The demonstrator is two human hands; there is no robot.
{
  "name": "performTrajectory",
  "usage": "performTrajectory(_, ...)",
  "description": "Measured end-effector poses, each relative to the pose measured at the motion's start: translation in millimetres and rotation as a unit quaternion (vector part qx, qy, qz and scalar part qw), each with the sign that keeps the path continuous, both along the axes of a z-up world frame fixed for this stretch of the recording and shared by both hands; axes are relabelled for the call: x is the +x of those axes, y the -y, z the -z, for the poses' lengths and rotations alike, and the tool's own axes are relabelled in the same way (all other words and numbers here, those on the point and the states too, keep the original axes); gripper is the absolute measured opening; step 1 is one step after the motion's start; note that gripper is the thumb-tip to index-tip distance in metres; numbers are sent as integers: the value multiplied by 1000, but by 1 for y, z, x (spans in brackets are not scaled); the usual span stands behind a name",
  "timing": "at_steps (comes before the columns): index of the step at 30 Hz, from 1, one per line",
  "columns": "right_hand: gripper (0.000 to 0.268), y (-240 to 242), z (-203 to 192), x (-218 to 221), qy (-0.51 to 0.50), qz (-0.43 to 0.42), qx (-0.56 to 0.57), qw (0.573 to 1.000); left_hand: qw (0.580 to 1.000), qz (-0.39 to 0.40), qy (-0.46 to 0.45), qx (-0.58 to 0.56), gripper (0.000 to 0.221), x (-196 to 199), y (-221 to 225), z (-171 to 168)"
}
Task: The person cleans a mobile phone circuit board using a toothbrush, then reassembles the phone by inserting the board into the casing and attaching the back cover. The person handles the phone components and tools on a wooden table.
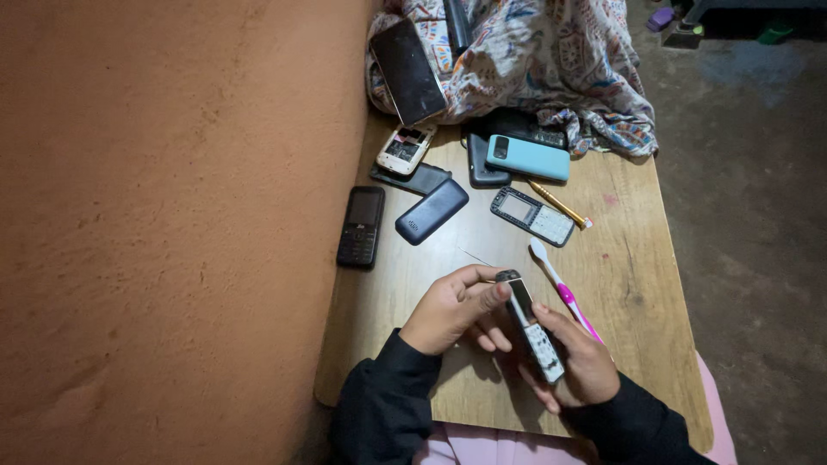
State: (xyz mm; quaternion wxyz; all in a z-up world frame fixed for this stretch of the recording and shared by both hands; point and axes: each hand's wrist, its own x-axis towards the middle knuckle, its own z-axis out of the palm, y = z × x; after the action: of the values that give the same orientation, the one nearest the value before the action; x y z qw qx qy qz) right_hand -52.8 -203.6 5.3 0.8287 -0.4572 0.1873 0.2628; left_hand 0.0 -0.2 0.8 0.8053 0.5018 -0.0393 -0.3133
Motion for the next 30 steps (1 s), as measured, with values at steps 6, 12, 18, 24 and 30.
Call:
performTrajectory(6, 41, 11, 10, 0, 5, -35, 225, 974, 1000, 5, 6, -9, 58, 3, 2, 2)
performTrajectory(12, 47, 5, 7, 1, 36, -36, 141, 989, 999, 13, -8, -35, 61, 2, 0, 0)
performTrajectory(18, 28, -8, 18, -7, 141, 84, -113, 980, 999, -11, 9, -45, 50, -1, 4, 5)
performTrajectory(24, 20, -10, 28, -11, 219, 121, -191, 949, 996, -65, 66, -1, 42, -4, 7, 1)
performTrajectory(30, 19, -17, 6, -24, 441, 204, -543, 685, 995, -61, 80, -3, 40, -13, 15, -17)
